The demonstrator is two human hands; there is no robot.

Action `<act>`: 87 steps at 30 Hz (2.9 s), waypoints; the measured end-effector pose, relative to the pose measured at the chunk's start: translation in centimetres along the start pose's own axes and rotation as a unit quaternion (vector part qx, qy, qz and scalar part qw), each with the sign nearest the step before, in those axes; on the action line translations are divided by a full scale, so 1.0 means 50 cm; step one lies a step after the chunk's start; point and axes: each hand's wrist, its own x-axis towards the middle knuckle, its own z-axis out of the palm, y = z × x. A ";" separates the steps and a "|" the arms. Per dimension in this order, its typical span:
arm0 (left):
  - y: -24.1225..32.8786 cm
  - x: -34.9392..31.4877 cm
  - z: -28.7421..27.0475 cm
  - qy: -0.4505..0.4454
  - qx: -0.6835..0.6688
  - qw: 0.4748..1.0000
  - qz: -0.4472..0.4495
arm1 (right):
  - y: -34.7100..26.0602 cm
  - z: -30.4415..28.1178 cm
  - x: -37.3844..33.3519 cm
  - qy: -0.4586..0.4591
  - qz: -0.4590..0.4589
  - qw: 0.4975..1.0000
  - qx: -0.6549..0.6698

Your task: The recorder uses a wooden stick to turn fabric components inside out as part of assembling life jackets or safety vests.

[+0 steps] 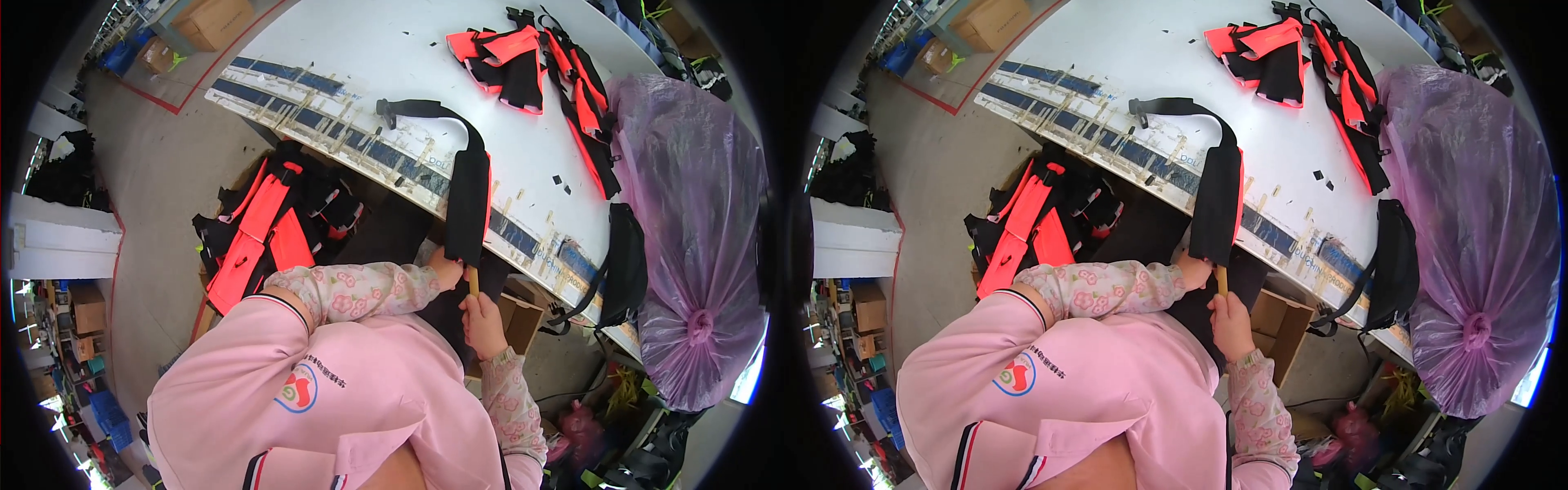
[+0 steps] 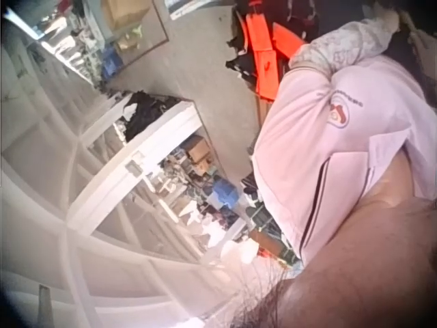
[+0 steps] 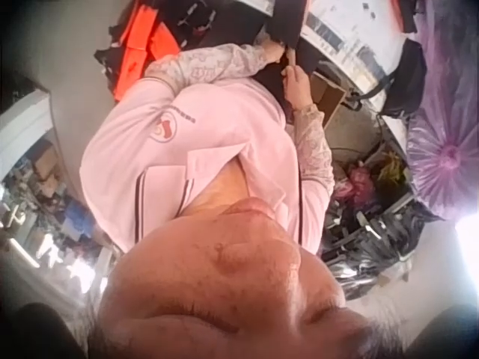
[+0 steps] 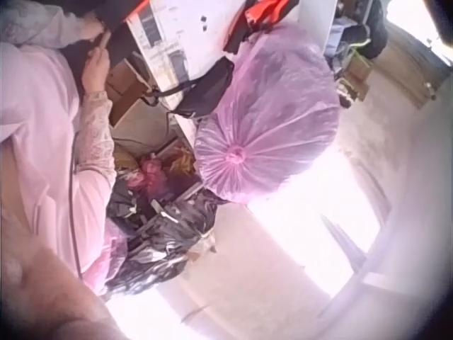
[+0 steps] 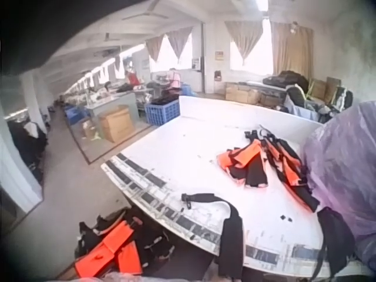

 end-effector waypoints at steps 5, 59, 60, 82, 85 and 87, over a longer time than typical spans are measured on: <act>0.014 0.002 -0.013 0.002 0.038 0.993 0.109 | -0.019 0.020 0.040 -0.011 -0.033 0.999 0.037; 0.208 0.094 -0.128 -0.040 -0.017 0.999 0.032 | -0.259 -0.859 0.130 0.542 -0.167 0.674 -0.472; 0.208 0.092 -0.127 -0.036 -0.024 0.999 0.024 | -0.264 -0.890 0.144 0.502 -0.047 0.715 -0.485; 0.212 0.096 -0.131 -0.018 -0.013 1.000 -0.021 | -0.351 -1.088 0.329 0.378 -0.208 0.901 0.044; 0.218 0.095 -0.125 -0.014 -0.015 1.000 -0.022 | -0.366 -1.049 0.378 0.418 -0.282 0.811 0.295; 0.223 0.093 -0.121 -0.008 0.003 1.000 -0.017 | -0.370 -1.010 0.380 0.433 -0.298 0.767 0.367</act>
